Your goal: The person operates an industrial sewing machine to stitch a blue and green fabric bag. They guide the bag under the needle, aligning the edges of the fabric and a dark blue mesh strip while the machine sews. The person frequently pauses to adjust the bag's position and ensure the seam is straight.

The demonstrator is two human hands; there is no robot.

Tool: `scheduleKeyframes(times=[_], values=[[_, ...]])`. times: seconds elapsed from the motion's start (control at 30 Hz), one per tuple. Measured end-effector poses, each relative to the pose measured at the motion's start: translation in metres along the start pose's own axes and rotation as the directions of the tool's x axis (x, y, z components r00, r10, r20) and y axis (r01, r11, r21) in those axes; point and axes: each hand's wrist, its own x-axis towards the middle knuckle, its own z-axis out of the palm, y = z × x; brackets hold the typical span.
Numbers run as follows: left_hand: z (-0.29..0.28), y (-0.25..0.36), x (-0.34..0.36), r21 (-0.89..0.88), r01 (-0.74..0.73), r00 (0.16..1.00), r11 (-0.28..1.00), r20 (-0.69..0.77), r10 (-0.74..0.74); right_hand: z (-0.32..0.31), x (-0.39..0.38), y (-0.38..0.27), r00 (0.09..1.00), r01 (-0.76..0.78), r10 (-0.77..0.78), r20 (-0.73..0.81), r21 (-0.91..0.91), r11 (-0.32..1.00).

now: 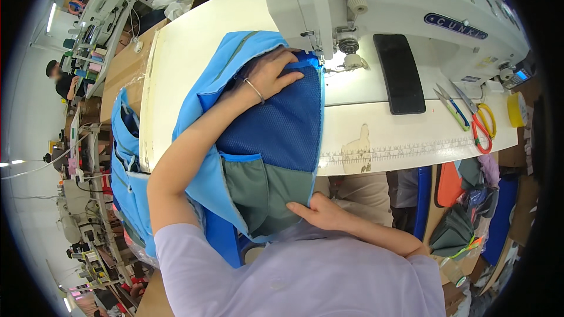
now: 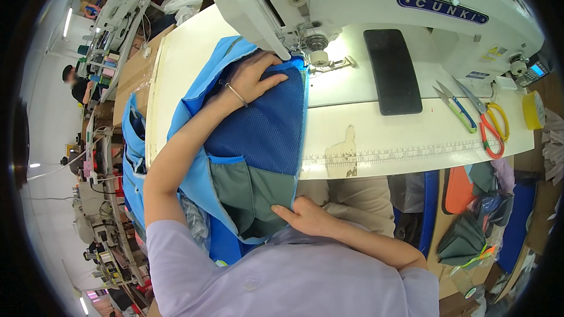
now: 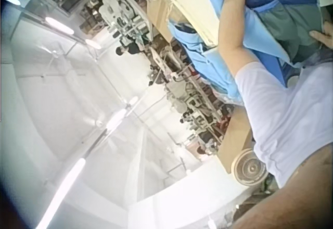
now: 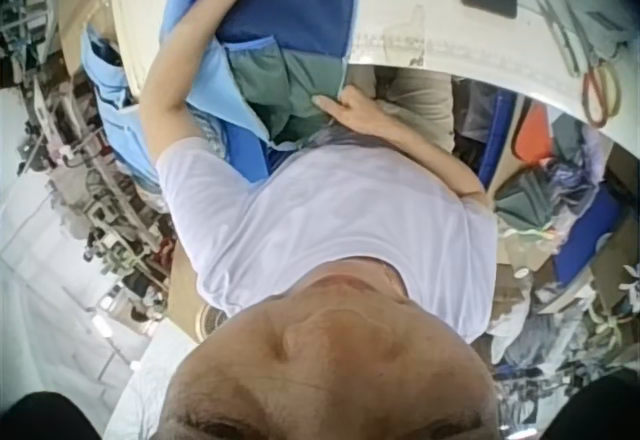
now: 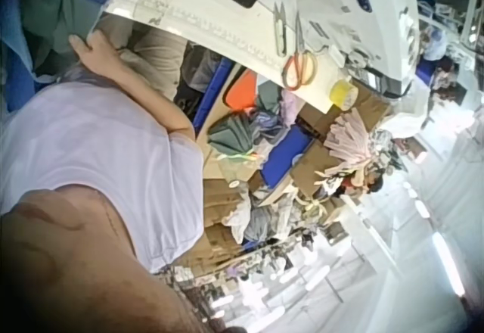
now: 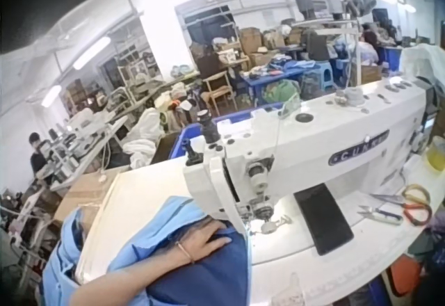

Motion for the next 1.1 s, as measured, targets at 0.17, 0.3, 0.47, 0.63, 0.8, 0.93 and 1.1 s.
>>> scheduleKeyframes(times=[0.17, 0.3, 0.47, 0.63, 0.8, 0.93, 1.1], values=[[0.001, 0.01, 0.0, -0.014, 0.053, 0.998, 0.999, 0.048, -0.052, -0.003, -0.006, 0.008, 0.996, 0.085, -0.085, -0.006, -0.027, 0.996], [0.006, 0.025, -0.012, 0.062, 0.054, 0.999, 0.997, -0.003, -0.054, -0.01, -0.019, -0.001, 0.997, 0.052, -0.051, 0.052, -0.028, 0.998], [0.005, 0.04, -0.009, -0.093, 0.214, 0.976, 0.972, 0.063, -0.209, -0.016, -0.025, 0.007, 0.993, -0.041, 0.067, 0.1, -0.245, 0.969], [0.01, 0.031, -0.02, -0.321, 0.041, 0.993, 0.946, -0.09, -0.074, -0.069, -0.037, -0.092, 0.909, 0.229, -0.397, -0.131, -0.639, 0.734], [-0.022, 0.053, -0.012, -0.533, 0.25, 0.967, 0.808, 0.17, -0.187, -0.104, 0.018, -0.157, 0.62, 0.211, -0.604, -0.501, -0.635, 0.743], [-0.037, 0.055, -0.007, -0.728, 0.39, 0.91, 0.564, 0.399, -0.114, -0.113, 0.05, -0.147, 0.844, 0.188, -0.278, -0.458, -0.234, 0.954], [-0.042, 0.059, -0.012, -0.812, 0.543, 0.829, 0.213, 0.56, 0.019, -0.104, 0.051, -0.139, 0.841, 0.391, -0.366, -0.398, -0.02, 0.92]])
